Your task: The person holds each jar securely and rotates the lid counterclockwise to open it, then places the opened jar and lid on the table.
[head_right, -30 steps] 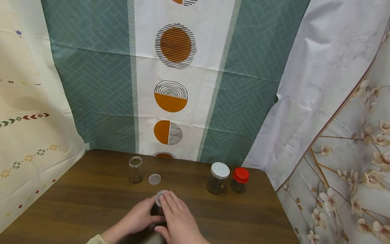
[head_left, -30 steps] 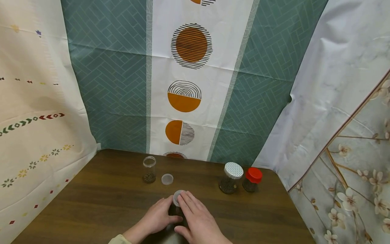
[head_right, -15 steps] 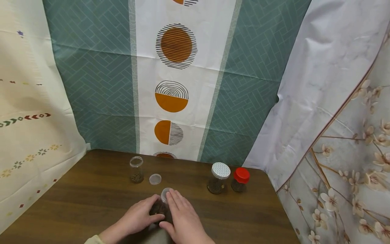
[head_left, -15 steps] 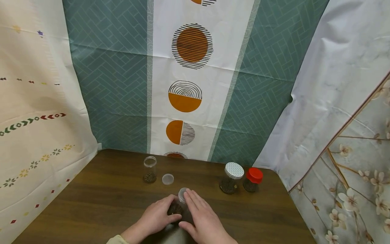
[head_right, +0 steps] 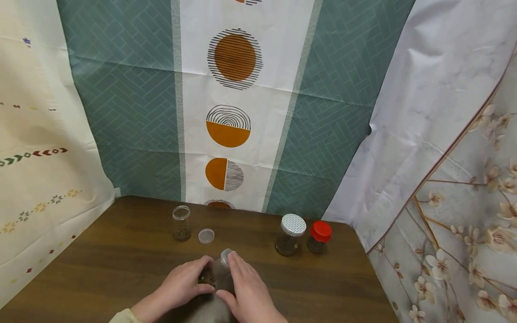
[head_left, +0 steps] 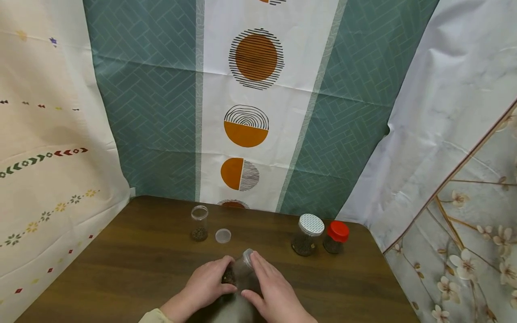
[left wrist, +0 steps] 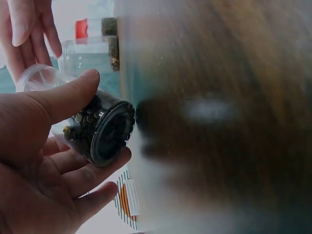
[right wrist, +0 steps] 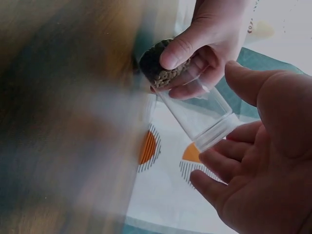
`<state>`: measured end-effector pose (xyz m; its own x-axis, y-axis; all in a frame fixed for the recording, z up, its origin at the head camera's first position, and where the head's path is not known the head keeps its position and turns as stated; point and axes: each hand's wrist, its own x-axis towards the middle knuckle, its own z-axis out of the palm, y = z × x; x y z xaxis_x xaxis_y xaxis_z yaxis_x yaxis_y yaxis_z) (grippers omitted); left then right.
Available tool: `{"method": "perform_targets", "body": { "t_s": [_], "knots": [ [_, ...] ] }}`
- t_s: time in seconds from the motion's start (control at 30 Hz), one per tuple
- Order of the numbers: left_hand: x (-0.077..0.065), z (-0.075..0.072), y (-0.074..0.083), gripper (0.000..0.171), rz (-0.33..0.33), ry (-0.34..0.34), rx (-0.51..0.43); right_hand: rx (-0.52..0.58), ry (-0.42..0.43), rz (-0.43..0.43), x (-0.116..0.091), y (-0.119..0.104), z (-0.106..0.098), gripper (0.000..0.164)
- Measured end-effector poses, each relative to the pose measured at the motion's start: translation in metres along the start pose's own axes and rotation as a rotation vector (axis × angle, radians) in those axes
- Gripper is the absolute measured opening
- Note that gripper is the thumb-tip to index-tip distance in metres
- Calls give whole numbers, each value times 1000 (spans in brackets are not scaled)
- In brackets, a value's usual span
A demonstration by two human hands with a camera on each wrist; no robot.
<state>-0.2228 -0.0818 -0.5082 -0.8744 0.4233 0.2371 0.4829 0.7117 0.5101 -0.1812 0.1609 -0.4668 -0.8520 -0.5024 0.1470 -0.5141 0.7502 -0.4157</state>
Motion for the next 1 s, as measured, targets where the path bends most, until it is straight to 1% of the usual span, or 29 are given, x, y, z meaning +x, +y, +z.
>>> {"method": "perform_targets", "body": {
  "t_s": [0.1, 0.23, 0.33, 0.47, 0.63, 0.73, 0.83, 1.0],
  "knots": [
    [0, -1, 0, 56, 11, 4, 21, -7, 22, 2, 2, 2, -1, 82],
    [1, 0, 0, 56, 14, 7, 43, -44, 64, 1, 7, 4, -4, 74],
    [1, 1, 1, 55, 12, 2, 54, -52, 75, 10, 12, 6, -7, 69],
    [1, 0, 3, 55, 12, -3, 73, -69, 89, 12, 20, 8, -9, 65],
    [2, 0, 6, 57, 16, -1, 101, -112, 135, 16, 31, 7, -11, 63],
    [2, 1, 7, 58, 27, 1, 118, -148, 152, 28, 35, 6, -11, 62],
    [1, 2, 7, 58, 43, 10, 131, -175, 170, 35, 37, 6, -9, 57],
    [0, 3, 7, 58, 64, 21, 141, -187, 200, 43, 39, 6, -6, 50]
  ]
}}
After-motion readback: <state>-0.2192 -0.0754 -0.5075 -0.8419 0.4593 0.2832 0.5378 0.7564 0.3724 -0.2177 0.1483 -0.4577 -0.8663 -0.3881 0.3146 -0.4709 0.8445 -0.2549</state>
